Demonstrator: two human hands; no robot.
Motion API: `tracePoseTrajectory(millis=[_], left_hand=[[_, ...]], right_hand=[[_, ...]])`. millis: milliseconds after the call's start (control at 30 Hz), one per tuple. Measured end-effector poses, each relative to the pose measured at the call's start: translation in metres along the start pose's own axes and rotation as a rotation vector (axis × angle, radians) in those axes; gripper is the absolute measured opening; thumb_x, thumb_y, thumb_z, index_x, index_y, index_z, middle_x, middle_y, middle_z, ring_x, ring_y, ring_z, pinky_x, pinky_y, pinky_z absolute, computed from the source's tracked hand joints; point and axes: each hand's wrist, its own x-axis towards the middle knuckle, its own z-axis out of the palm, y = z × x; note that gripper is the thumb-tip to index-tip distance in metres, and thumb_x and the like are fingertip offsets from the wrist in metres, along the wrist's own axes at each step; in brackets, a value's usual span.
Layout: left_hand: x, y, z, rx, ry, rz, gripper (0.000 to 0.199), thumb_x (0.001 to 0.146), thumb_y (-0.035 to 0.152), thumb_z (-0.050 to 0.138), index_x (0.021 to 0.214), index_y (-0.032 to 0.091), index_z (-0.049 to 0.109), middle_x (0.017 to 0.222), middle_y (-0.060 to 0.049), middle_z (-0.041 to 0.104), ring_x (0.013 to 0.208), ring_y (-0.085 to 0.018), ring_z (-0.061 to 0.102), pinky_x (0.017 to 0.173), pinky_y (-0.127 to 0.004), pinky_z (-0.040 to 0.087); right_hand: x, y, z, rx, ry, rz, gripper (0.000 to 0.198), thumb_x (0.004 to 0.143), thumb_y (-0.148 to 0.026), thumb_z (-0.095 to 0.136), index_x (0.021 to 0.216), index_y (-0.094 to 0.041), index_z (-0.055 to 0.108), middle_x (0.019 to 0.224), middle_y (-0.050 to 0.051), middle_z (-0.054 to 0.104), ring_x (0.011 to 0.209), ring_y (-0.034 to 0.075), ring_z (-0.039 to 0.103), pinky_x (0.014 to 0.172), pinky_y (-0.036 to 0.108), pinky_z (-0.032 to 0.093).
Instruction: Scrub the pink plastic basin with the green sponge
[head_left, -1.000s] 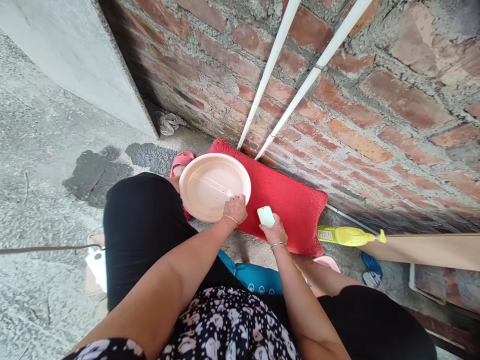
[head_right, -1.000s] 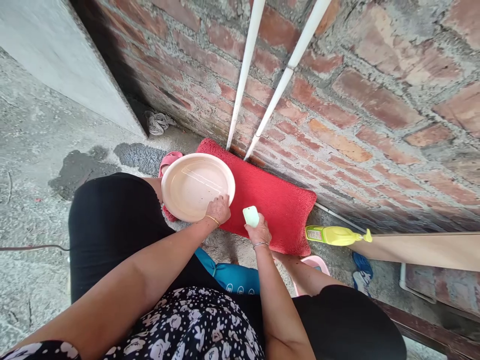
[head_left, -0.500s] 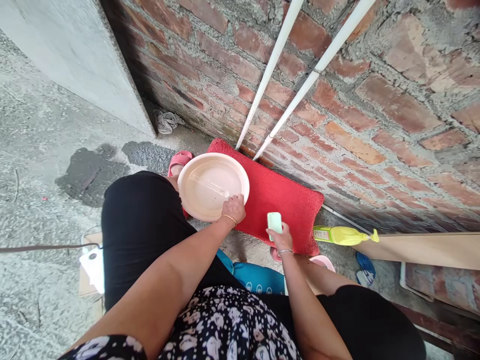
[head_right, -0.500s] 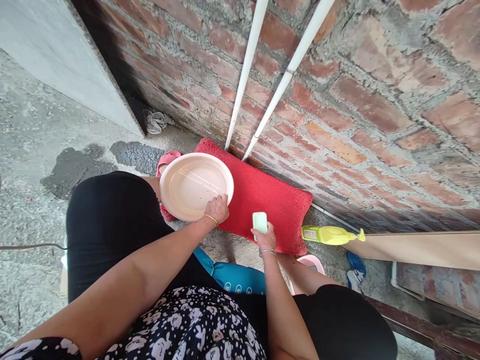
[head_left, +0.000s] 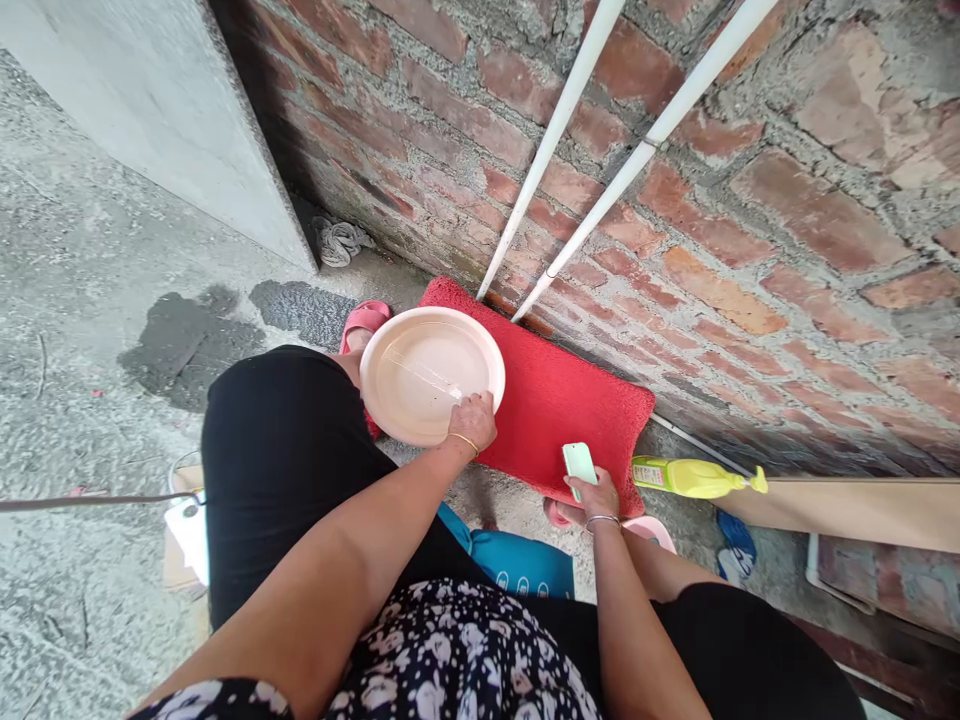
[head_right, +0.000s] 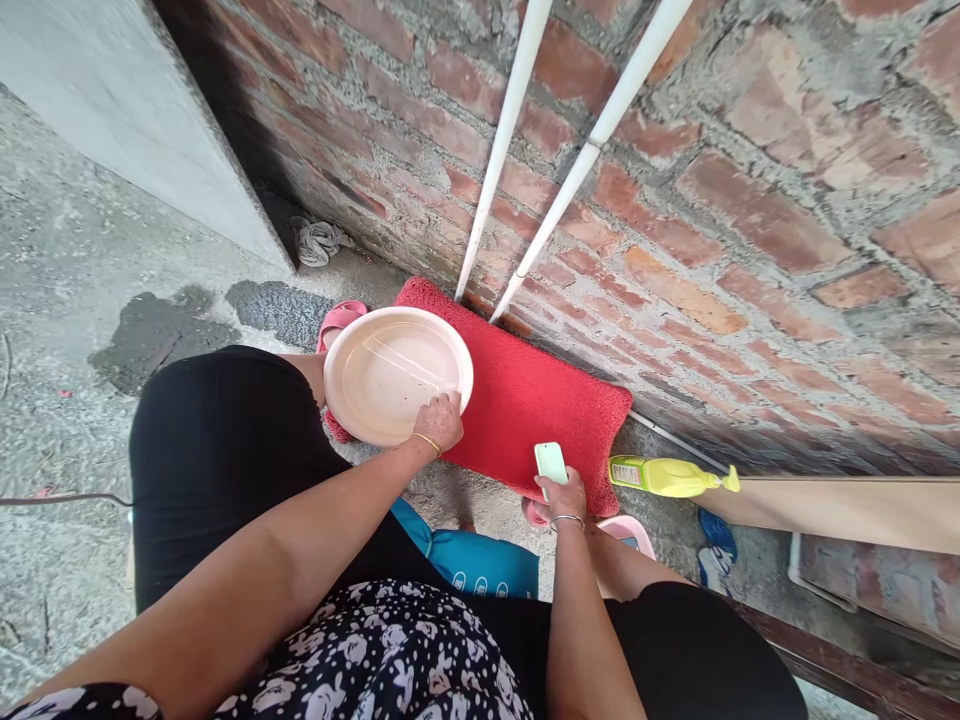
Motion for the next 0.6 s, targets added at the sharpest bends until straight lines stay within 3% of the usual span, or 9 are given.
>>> tracePoseTrajectory(millis=[167, 333, 433, 600], left_hand=[[0.000, -0.001, 0.001, -0.026, 0.009, 0.007, 0.036, 0.083, 0.018, 0.035, 0.118, 0.016, 0.040, 0.107, -0.015, 0.050, 0.101, -0.024, 0.049, 0.082, -0.038, 0.041], [0.001, -0.002, 0.004, -0.035, 0.016, 0.013, 0.036, 0.083, 0.019, 0.036, 0.118, 0.015, 0.041, 0.107, -0.016, 0.050, 0.101, -0.025, 0.050, 0.082, -0.038, 0.040], [0.001, -0.001, 0.005, -0.037, 0.034, 0.009, 0.034, 0.083, 0.019, 0.035, 0.116, 0.014, 0.043, 0.106, -0.016, 0.051, 0.099, -0.026, 0.050, 0.082, -0.039, 0.040], [0.000, 0.000, 0.004, -0.029, 0.028, 0.008, 0.033, 0.086, 0.023, 0.035, 0.116, 0.015, 0.042, 0.107, -0.016, 0.050, 0.100, -0.026, 0.049, 0.082, -0.037, 0.040]], right_hand=[[-0.006, -0.046, 0.017, 0.141, -0.036, -0.054, 0.057, 0.057, -0.049, 0.068, 0.105, -0.020, 0.056, 0.092, 0.004, 0.065, 0.080, 0.021, 0.061, 0.065, 0.028, 0.045], [-0.014, -0.083, 0.013, 0.162, -0.054, -0.160, 0.056, 0.059, -0.046, 0.068, 0.108, -0.021, 0.055, 0.093, 0.003, 0.065, 0.082, 0.019, 0.060, 0.068, 0.026, 0.044], [-0.030, -0.095, 0.023, 0.099, -0.091, -0.257, 0.057, 0.059, -0.045, 0.069, 0.109, -0.023, 0.054, 0.097, 0.002, 0.064, 0.084, 0.019, 0.059, 0.070, 0.026, 0.043], [-0.056, -0.097, 0.062, -0.019, -0.231, -0.356, 0.061, 0.058, -0.043, 0.069, 0.112, -0.024, 0.051, 0.107, 0.003, 0.058, 0.094, 0.020, 0.056, 0.076, 0.028, 0.042]])
